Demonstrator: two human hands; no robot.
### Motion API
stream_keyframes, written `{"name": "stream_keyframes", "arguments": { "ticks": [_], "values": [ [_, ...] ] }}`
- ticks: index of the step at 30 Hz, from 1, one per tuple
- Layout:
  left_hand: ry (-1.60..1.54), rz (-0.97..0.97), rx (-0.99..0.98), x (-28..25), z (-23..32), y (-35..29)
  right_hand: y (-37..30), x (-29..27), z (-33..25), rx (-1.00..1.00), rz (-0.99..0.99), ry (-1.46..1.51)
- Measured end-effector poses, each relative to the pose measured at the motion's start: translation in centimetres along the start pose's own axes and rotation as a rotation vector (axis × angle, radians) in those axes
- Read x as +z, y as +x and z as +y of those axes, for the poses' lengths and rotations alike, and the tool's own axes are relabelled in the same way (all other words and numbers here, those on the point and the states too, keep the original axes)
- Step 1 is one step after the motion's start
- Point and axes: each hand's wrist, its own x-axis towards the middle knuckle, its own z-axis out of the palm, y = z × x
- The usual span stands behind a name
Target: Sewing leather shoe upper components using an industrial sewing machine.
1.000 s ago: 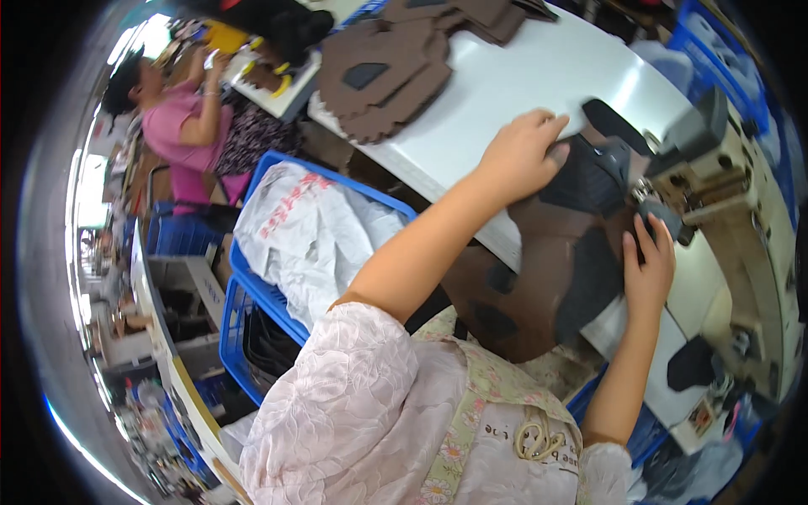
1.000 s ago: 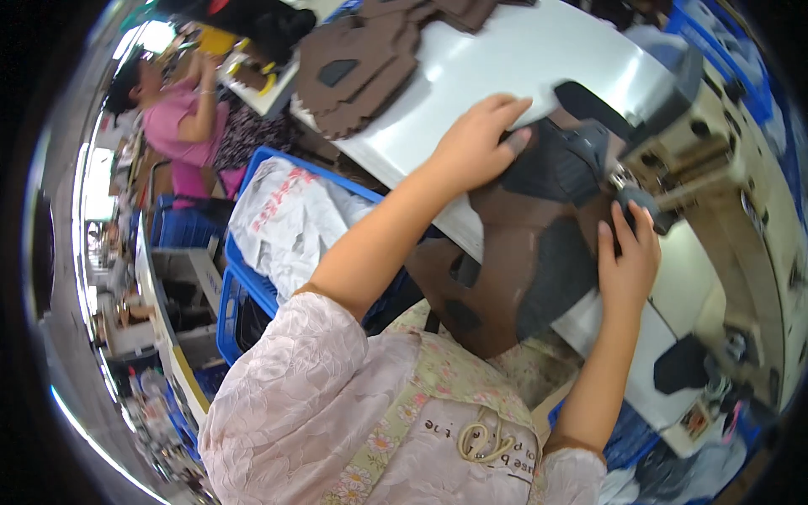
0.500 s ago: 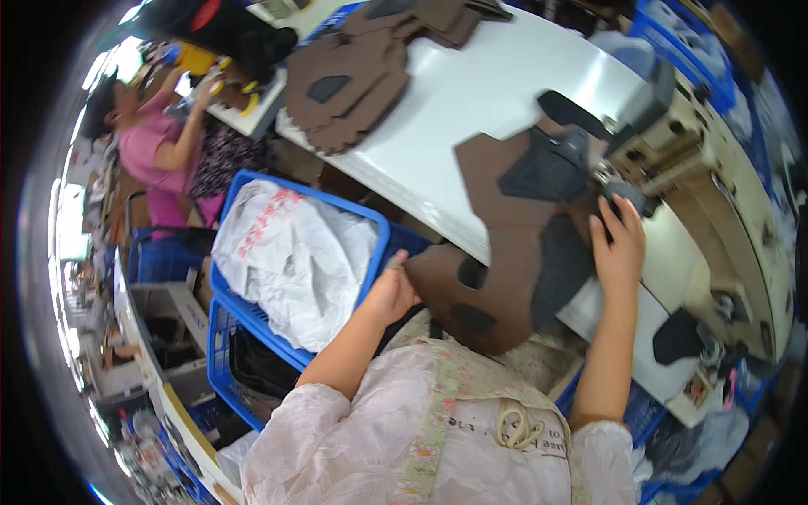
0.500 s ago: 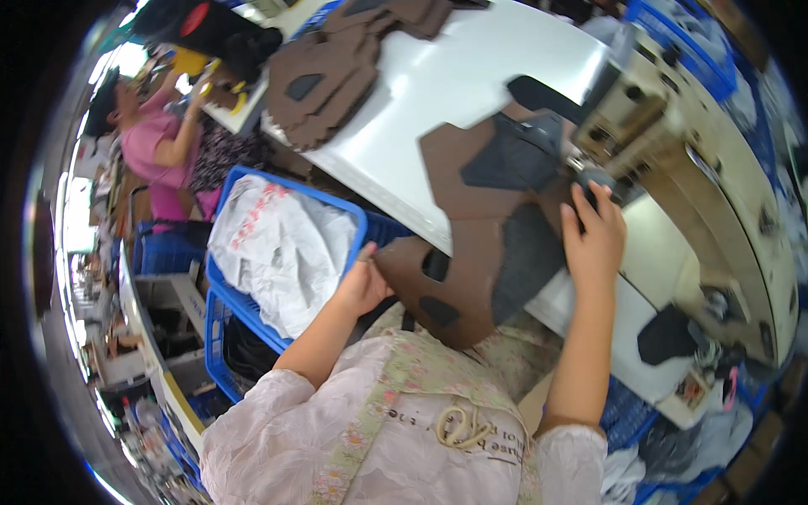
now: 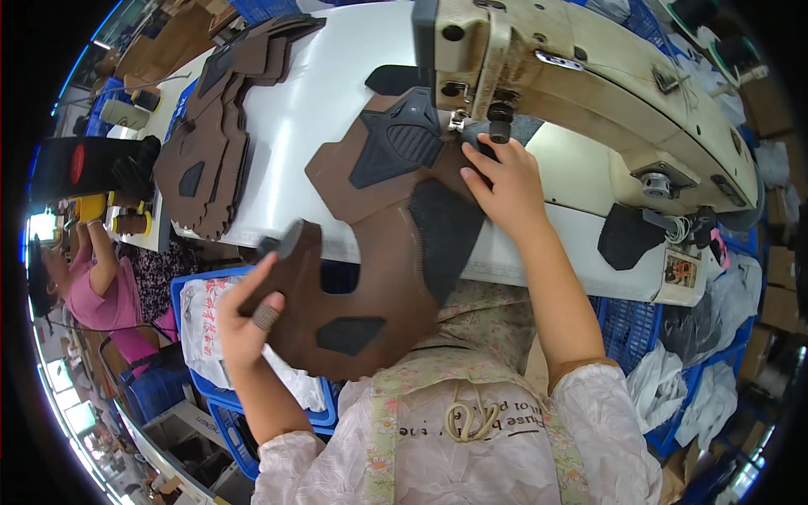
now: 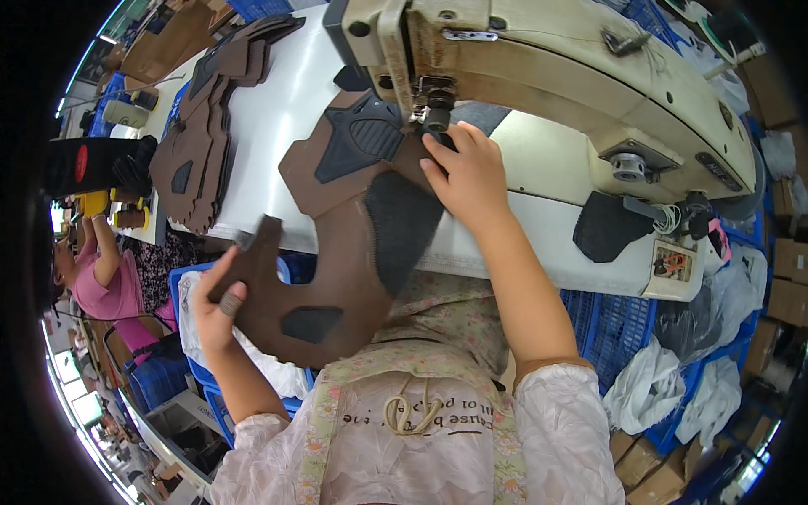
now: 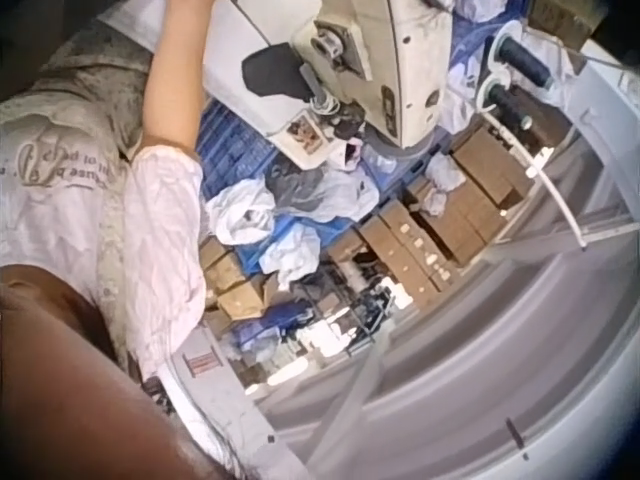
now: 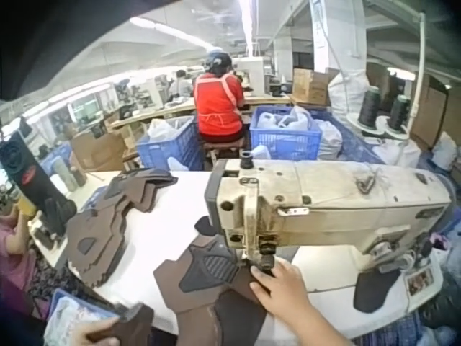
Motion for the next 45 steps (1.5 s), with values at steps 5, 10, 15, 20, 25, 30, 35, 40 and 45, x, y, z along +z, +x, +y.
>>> {"name": "stream_keyframes", "arguments": {
  "ticks": [5,10,15,20,25,30,35,40,45],
  "values": [
    [0.245,-0.032,0.067,-3.2,2.2,5.9,0.0,-0.1,-1.0,0.031,-0.006,-0.032],
    [0.649,-0.115,-0.182,-2.9,0.9,10.4,0.1,0.0,-1.0,0.014,0.006,-0.056],
    [0.941,-0.096,0.358,5.8,3.6,11.4,-0.2,-0.2,-0.6,0.030,0.001,-0.082],
    [0.821,-0.374,0.597,16.0,4.2,12.0,-0.1,0.3,-1.2,0.011,0.040,-0.061],
    [0.968,-0.368,0.575,20.1,2.9,12.8,-0.2,0.9,-0.8,0.028,0.096,-0.054],
    [1.081,-0.401,0.584,21.2,2.2,12.4,-0.5,1.2,-0.5,0.062,0.126,-0.057],
    [1.020,-0.302,0.763,20.9,1.3,12.0,-0.7,1.3,-0.2,0.104,0.095,-0.033],
    [0.958,-0.308,0.871,19.8,1.2,12.5,-0.7,1.2,-0.4,0.112,0.067,-0.042],
    [1.007,-0.426,0.790,18.9,1.7,12.8,-0.8,1.0,-0.7,0.125,0.030,-0.072]
  ]
}}
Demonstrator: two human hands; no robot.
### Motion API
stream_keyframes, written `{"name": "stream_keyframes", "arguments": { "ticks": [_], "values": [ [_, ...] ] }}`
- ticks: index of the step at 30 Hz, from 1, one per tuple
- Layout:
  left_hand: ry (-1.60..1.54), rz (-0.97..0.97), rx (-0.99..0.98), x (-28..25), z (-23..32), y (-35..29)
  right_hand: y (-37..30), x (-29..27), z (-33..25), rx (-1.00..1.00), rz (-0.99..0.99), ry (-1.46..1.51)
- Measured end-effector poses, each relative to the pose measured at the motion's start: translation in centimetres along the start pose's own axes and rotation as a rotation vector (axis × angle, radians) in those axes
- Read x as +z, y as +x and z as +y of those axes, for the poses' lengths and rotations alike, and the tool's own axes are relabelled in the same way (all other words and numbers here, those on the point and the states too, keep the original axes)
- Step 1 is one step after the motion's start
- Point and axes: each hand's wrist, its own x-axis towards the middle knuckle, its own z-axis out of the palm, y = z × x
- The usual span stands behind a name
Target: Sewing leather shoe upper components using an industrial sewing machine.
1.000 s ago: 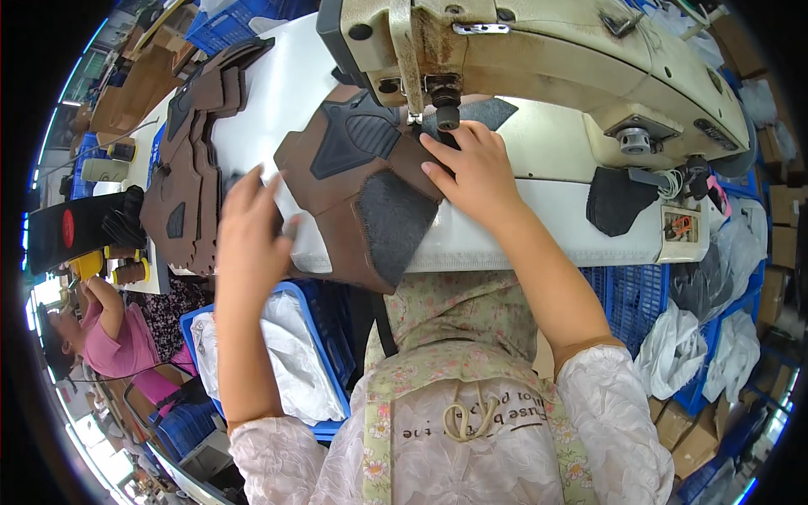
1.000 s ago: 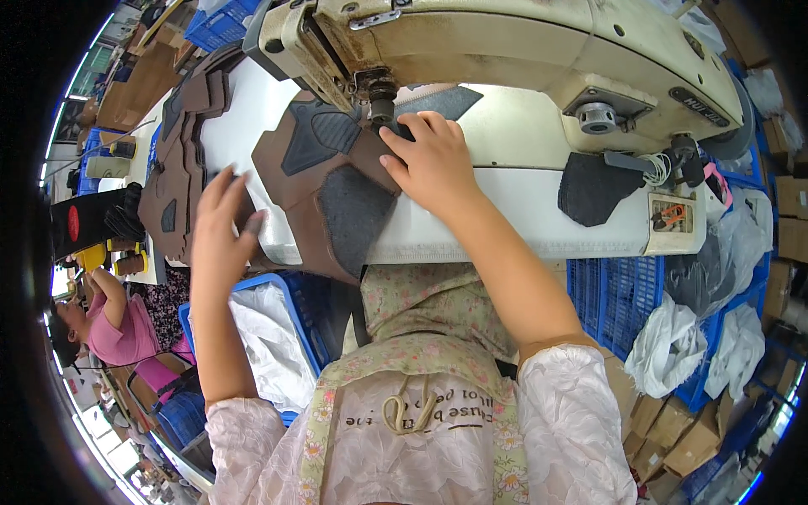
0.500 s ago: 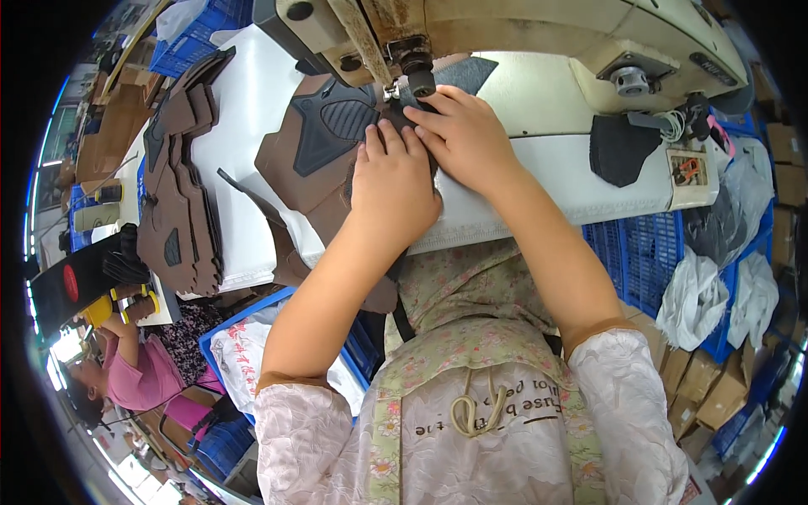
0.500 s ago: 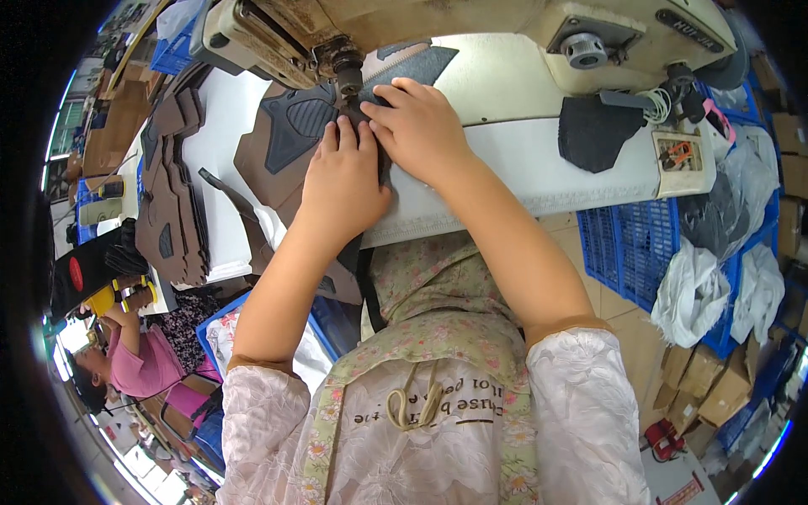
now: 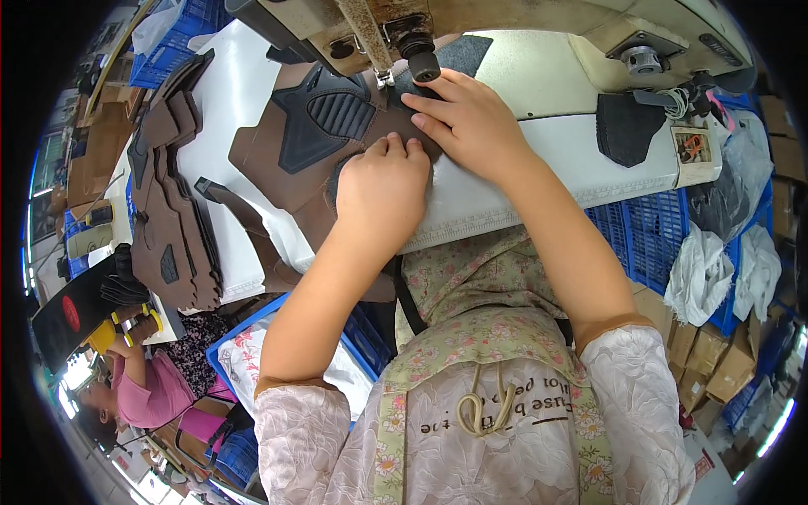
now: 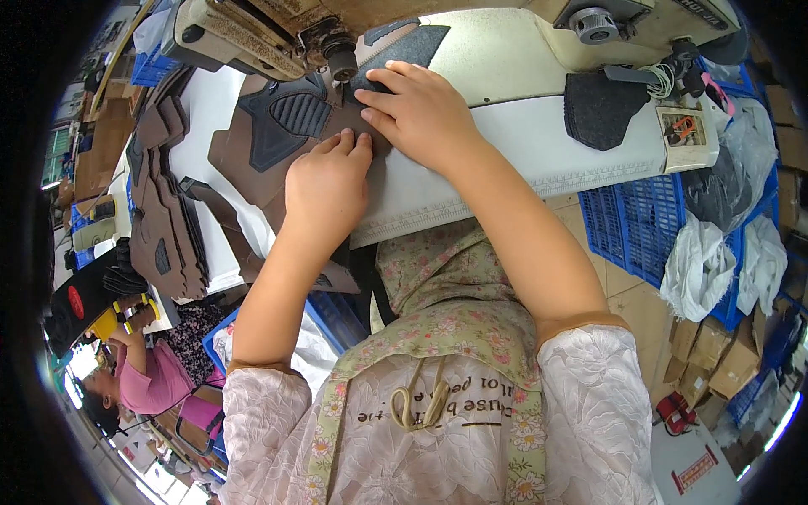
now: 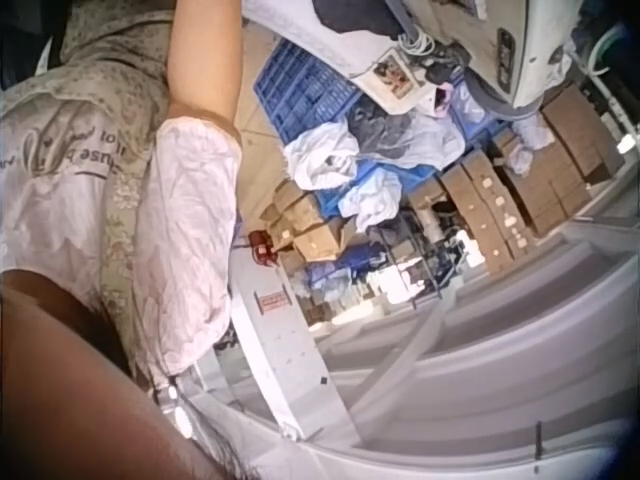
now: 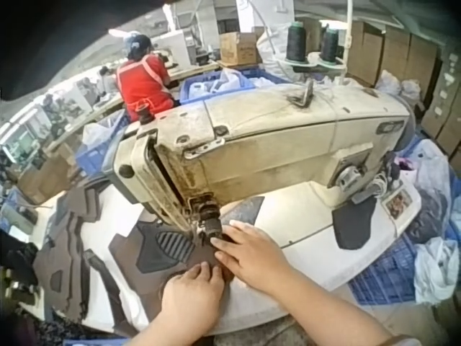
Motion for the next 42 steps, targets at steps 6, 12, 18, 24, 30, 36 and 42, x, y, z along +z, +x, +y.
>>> {"name": "stream_keyframes", "arguments": {
  "ticks": [6,12,18,24,30,36,42],
  "values": [
    [0.036,0.067,0.148,0.7,-1.4,-0.4,0.0,0.1,0.1,-0.003,0.000,0.006],
    [0.134,0.119,0.183,1.4,-0.9,-0.2,0.1,-0.1,-0.1,0.006,-0.015,0.019],
    [0.123,0.220,0.206,1.6,-0.5,0.0,0.2,-0.2,0.0,-0.011,-0.027,0.000],
    [0.164,0.114,0.167,1.4,-0.5,-0.2,0.2,-0.4,0.1,-0.013,-0.059,-0.020],
    [0.156,0.088,0.212,1.1,-0.9,0.0,0.4,-0.6,0.4,-0.011,-0.123,-0.005],
    [0.160,0.112,0.214,1.3,-0.9,0.0,0.4,-0.7,0.5,-0.023,-0.134,-0.033],
    [0.168,0.123,0.205,1.4,-0.8,0.0,0.4,-0.7,0.8,-0.038,-0.142,-0.034]
  ]
}}
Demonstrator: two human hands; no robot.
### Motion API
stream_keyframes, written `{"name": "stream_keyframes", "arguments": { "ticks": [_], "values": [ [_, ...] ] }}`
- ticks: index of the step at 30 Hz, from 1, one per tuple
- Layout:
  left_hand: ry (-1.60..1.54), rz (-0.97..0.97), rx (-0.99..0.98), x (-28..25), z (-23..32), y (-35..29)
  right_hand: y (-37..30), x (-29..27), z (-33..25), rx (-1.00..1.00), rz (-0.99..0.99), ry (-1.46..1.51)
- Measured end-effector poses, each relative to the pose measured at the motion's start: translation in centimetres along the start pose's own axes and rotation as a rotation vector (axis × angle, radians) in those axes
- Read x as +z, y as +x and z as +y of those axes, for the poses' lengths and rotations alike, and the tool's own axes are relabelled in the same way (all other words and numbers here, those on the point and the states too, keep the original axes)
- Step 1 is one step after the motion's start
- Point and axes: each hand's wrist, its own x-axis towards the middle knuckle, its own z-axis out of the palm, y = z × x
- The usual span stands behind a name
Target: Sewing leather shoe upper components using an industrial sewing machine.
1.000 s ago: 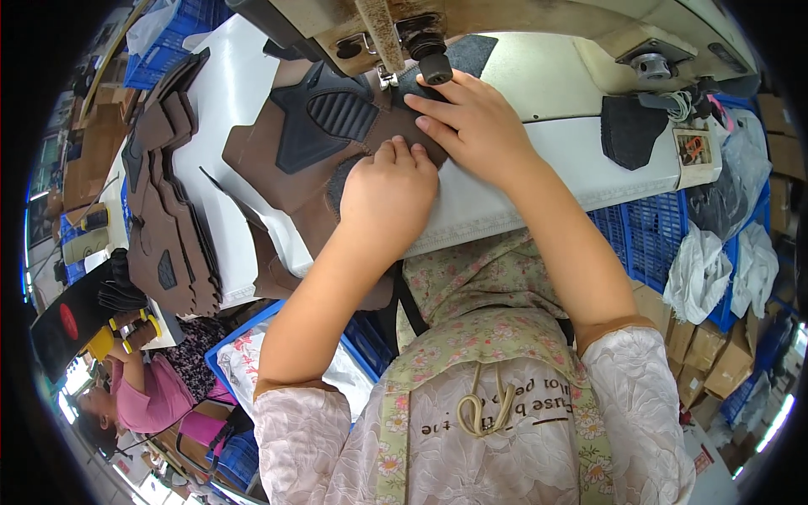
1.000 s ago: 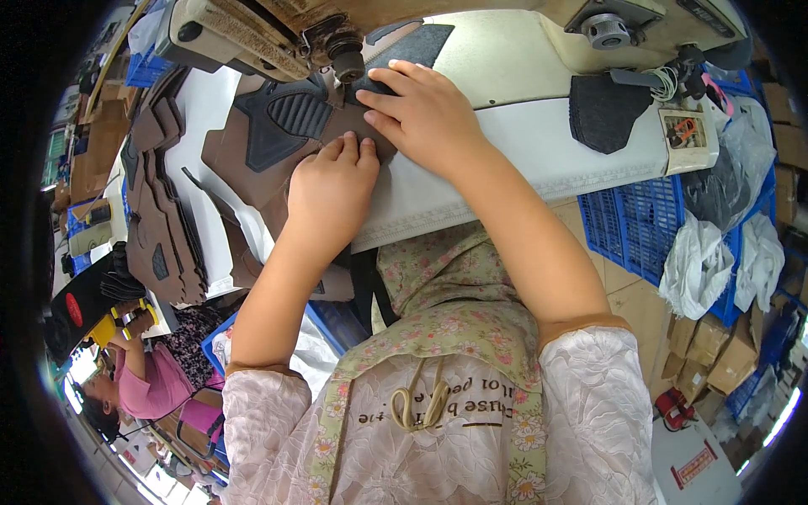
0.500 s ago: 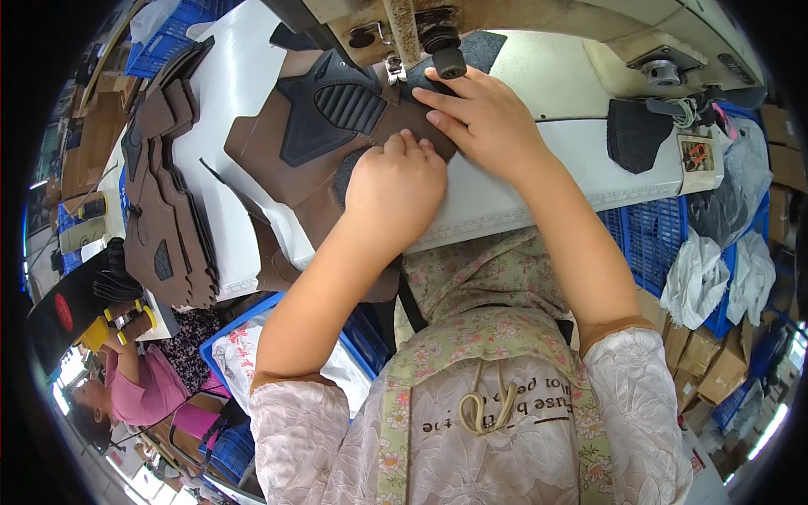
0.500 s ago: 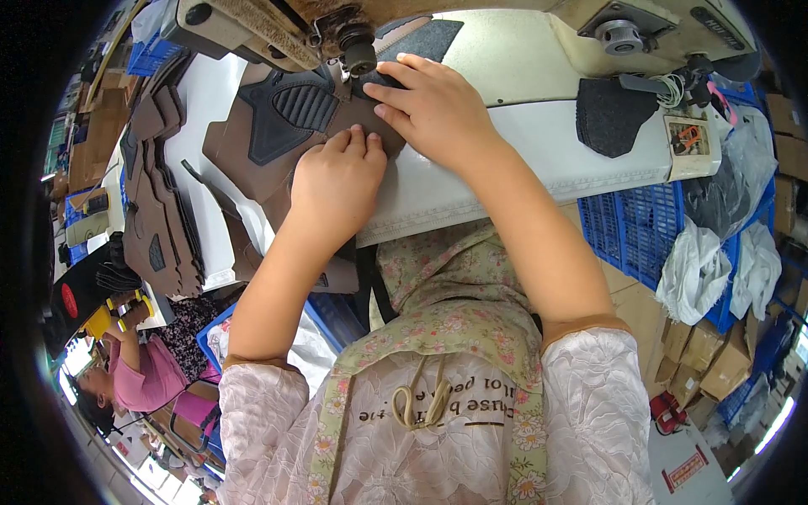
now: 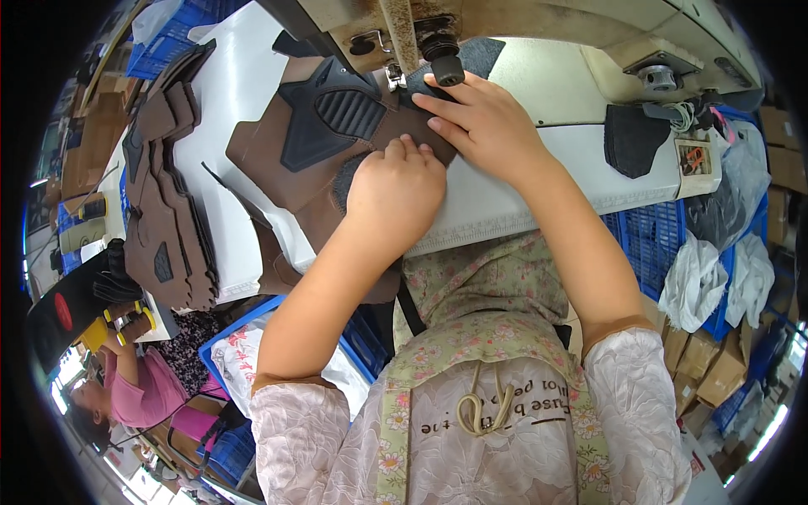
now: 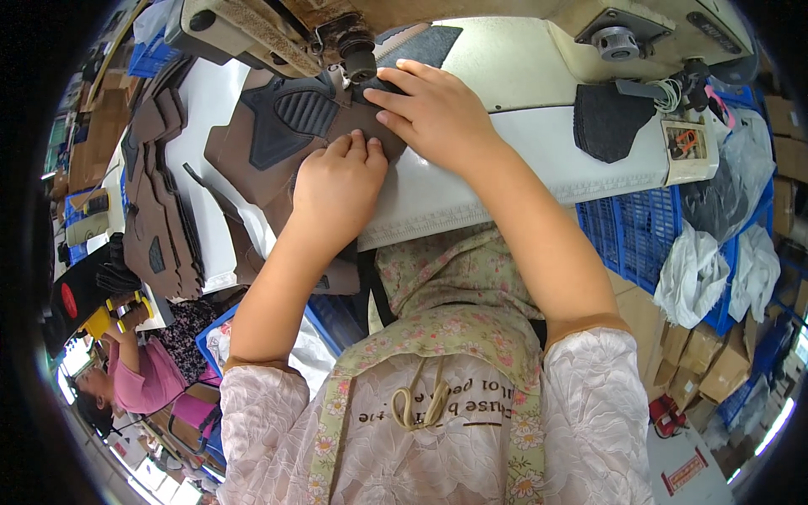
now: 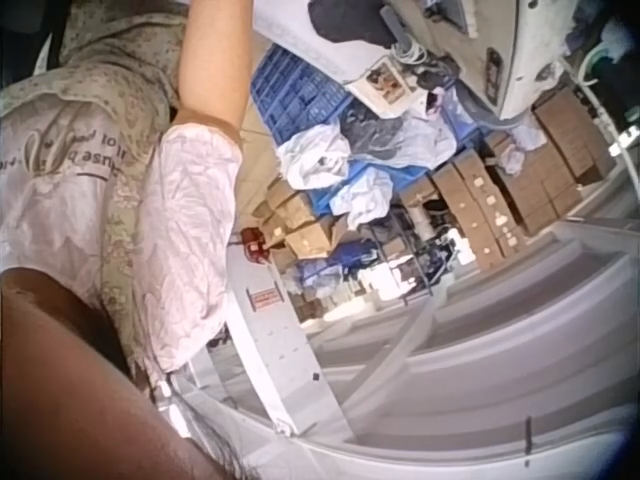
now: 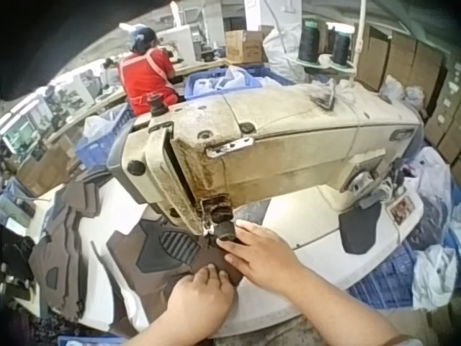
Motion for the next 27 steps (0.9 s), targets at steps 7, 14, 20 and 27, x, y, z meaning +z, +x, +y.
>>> {"name": "stream_keyframes", "arguments": {
  "ticks": [7,14,20,27],
  "values": [
    [-0.026,0.004,-0.011,0.1,0.2,0.3,0.3,-0.6,0.1,-0.032,-0.005,-0.009],
    [-0.029,0.017,-0.018,0.4,0.3,0.5,0.5,-0.5,0.6,-0.020,-0.025,0.000],
    [-0.049,-0.043,-0.038,0.3,0.2,0.9,0.7,-0.3,0.7,-0.025,-0.009,0.011],
    [-0.085,0.019,-0.028,0.4,-0.6,0.6,1.0,-0.3,1.1,-0.045,-0.011,0.017]
  ]
}}
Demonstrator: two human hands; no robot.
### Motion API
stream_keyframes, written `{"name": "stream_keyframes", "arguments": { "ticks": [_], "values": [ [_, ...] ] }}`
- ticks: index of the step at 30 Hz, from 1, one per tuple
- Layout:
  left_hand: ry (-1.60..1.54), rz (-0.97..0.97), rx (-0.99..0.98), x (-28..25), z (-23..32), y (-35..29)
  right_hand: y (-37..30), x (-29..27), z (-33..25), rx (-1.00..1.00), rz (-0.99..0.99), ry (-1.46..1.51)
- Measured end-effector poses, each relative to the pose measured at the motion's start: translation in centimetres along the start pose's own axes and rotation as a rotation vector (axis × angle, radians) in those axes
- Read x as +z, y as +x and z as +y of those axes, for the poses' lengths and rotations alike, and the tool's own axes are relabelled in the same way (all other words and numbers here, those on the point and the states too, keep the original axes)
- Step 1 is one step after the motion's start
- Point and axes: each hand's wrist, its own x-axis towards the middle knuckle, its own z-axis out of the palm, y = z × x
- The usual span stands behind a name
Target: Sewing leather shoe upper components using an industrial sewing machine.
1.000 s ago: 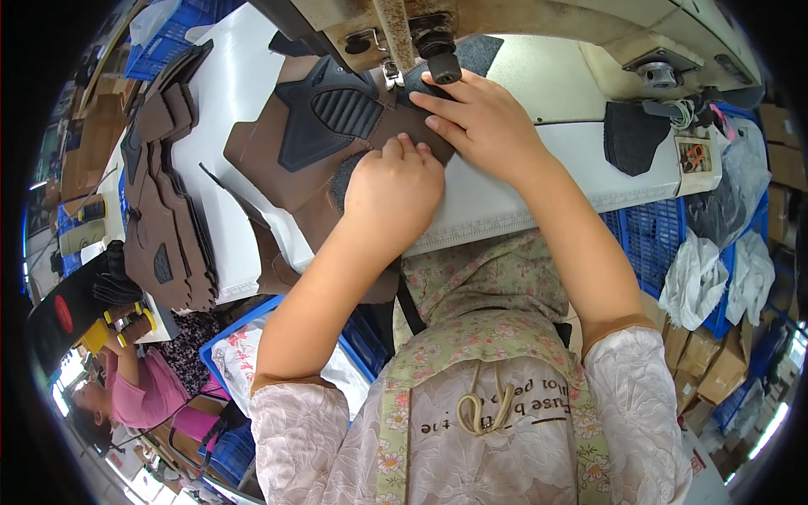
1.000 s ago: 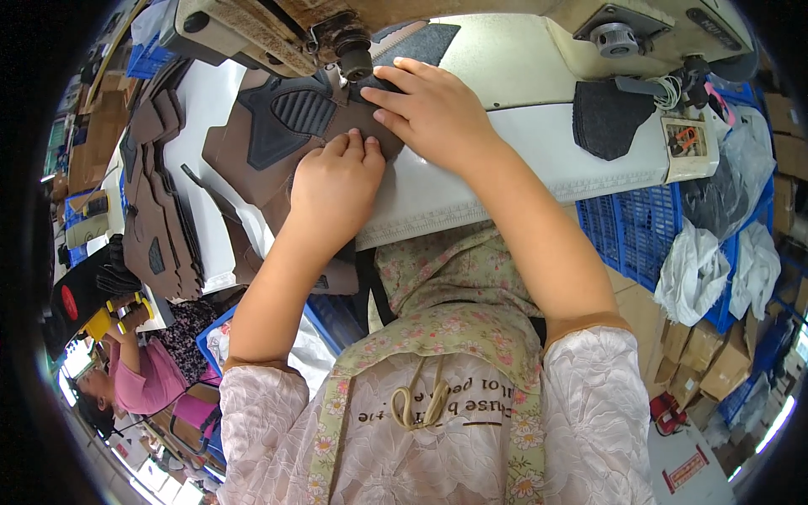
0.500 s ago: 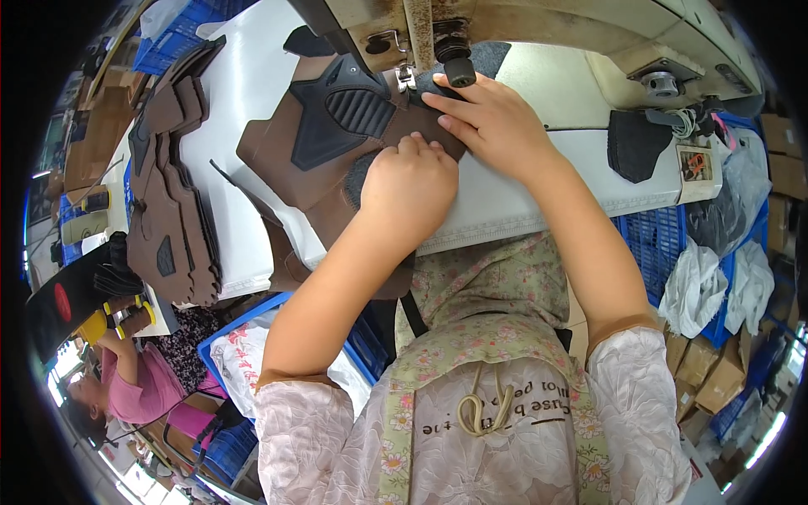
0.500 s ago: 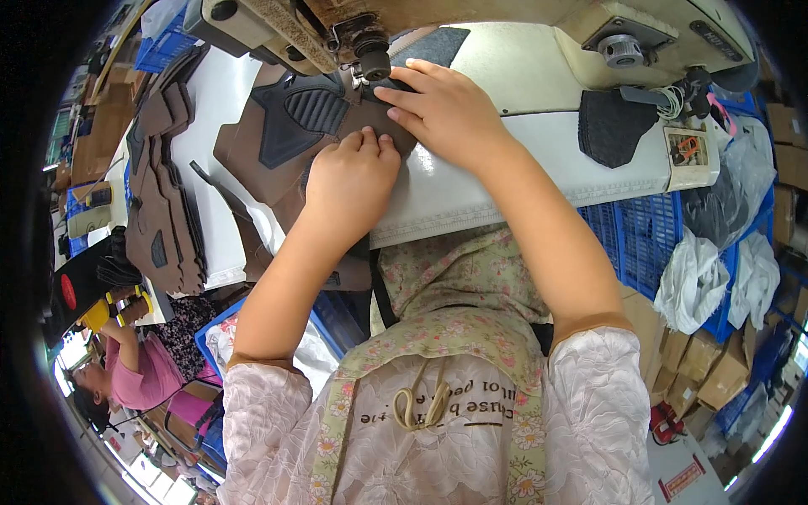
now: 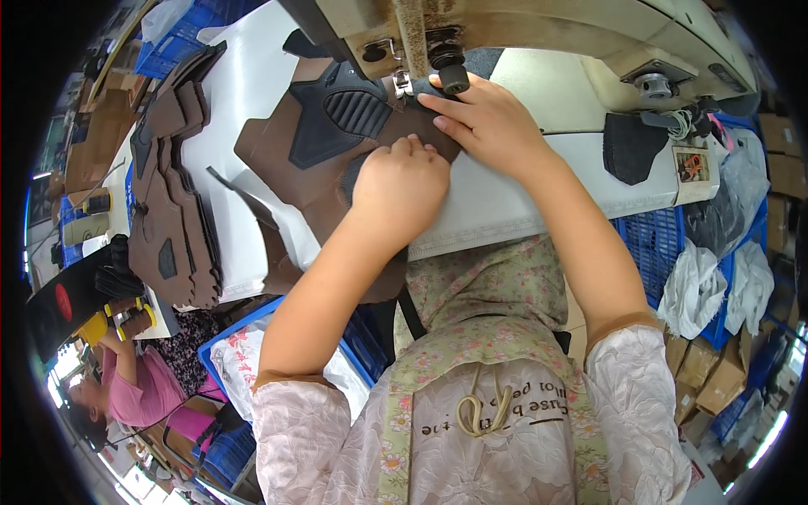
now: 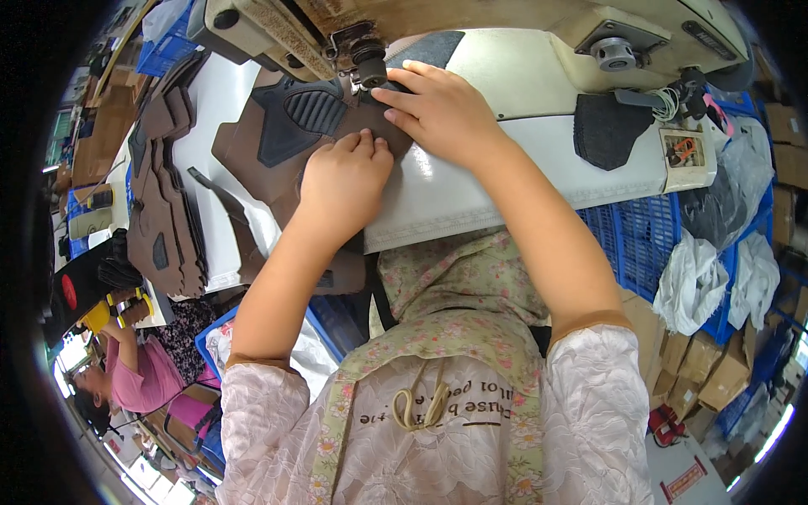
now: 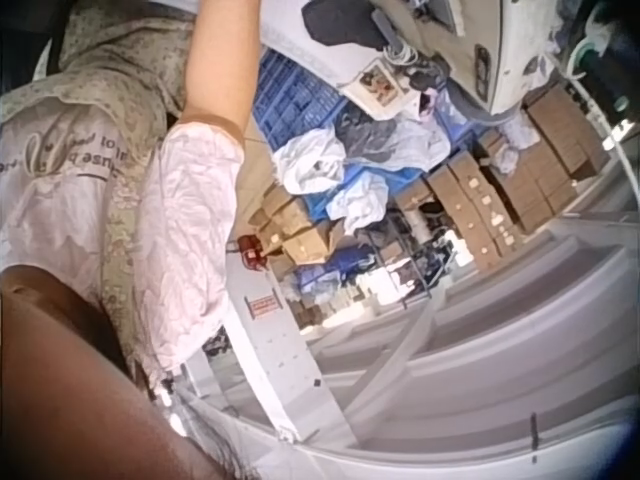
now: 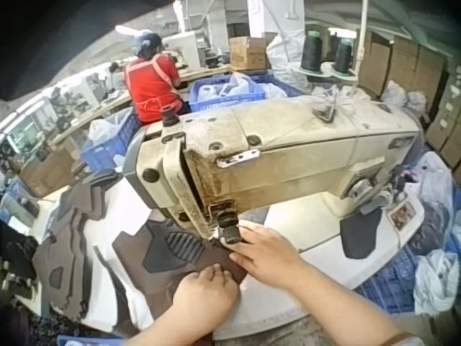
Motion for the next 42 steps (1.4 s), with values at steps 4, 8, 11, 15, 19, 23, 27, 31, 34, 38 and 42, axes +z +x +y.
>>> {"name": "stream_keyframes", "arguments": {
  "ticks": [4,8,11,15,19,23,27,31,34,38,42],
  "values": [
    [0.029,0.013,0.058,0.0,-0.3,-0.3,0.0,0.5,0.2,-0.009,0.016,0.013],
    [0.055,0.020,0.055,0.1,0.0,-0.3,-0.1,0.3,0.3,-0.012,0.025,-0.006],
    [0.049,0.015,0.047,0.0,0.0,-0.1,0.1,0.2,0.2,-0.002,0.014,0.005],
    [0.049,-0.013,0.031,0.2,0.1,0.2,0.4,-0.1,0.3,0.003,0.000,-0.012],
    [0.048,0.000,0.033,0.4,0.0,0.7,1.0,0.0,0.8,-0.087,0.116,0.012],
    [0.056,0.024,0.041,0.4,-0.1,1.0,1.2,-0.2,0.7,0.015,-0.006,-0.016],
    [0.056,0.040,0.023,0.7,0.0,1.2,1.5,-0.1,1.2,0.040,0.006,0.005],
    [0.044,0.015,0.018,0.3,0.0,1.3,1.9,0.0,2.0,0.018,-0.005,0.068],
    [0.032,0.005,0.037,0.3,-0.3,1.2,2.0,-0.2,2.1,0.002,-0.019,0.058],
    [0.082,0.038,0.096,0.8,-0.7,0.8,2.0,-0.2,1.9,0.008,-0.010,0.037],
    [0.114,0.138,0.085,1.1,0.0,1.3,2.2,0.1,2.4,-0.033,0.014,0.020]
  ]
}}
